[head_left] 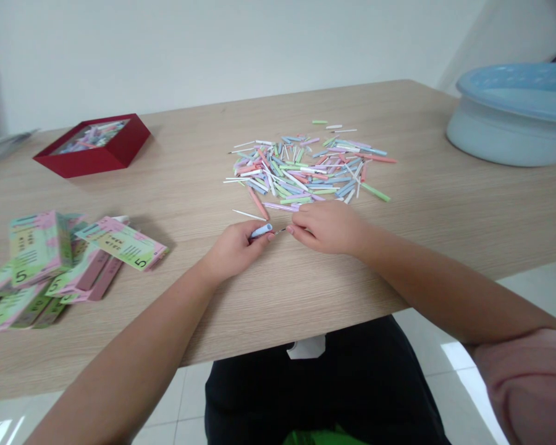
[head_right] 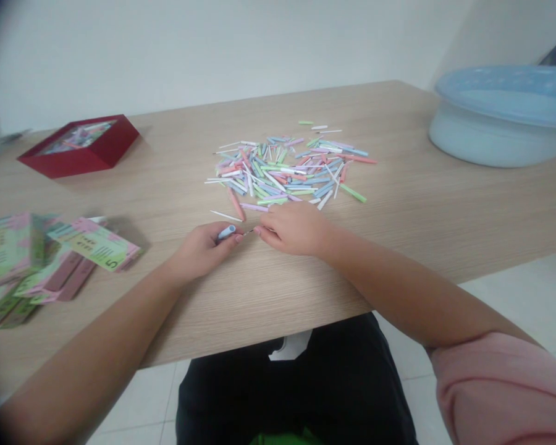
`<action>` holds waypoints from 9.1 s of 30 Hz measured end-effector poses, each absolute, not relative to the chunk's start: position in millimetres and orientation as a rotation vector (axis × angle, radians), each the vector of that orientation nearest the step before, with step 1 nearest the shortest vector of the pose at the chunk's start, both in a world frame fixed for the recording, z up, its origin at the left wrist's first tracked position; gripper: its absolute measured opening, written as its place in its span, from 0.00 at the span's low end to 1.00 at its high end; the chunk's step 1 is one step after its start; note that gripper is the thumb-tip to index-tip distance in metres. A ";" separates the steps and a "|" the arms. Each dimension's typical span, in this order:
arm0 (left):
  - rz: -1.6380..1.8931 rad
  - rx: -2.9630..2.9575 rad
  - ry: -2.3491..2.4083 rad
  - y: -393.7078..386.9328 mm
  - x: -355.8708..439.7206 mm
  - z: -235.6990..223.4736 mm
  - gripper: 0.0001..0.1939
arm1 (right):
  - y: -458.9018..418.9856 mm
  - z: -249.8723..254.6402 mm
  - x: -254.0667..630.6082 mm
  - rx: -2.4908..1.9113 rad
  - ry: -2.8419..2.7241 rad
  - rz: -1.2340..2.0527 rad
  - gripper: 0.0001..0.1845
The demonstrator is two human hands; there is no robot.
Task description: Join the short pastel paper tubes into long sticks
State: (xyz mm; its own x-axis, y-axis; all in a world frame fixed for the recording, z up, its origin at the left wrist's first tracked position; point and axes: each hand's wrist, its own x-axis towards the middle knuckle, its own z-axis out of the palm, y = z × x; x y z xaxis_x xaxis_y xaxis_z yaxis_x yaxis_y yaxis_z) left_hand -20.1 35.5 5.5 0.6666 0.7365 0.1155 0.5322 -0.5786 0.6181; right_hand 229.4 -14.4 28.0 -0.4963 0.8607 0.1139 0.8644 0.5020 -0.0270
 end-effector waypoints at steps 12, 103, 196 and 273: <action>0.484 2.334 0.972 36.0 -20.4 4.5 0.18 | -13.7 28.0 230.6 -1.512 -2.636 -0.029 0.25; 0.487 1.936 1.011 28.0 -12.5 -3.9 0.25 | -16.5 19.9 218.7 -0.825 -1.263 0.921 0.19; 0.440 2.093 0.789 22.0 -15.1 -2.0 0.22 | -18.1 -1.5 216.1 -0.793 -1.466 0.976 0.08; 0.613 1.449 0.632 5.7 0.6 -19.1 0.31 | -15.1 -2.3 204.3 -0.768 -1.592 1.058 0.13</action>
State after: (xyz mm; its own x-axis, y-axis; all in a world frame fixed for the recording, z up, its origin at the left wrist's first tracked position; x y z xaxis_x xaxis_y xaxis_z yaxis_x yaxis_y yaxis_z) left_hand 0.6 5.7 -19.1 0.6966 0.7171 -0.0226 -0.0003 0.0318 0.9995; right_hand 204.3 -15.1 -2.3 -0.2657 0.8769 0.4005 -0.0294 0.4079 -0.9126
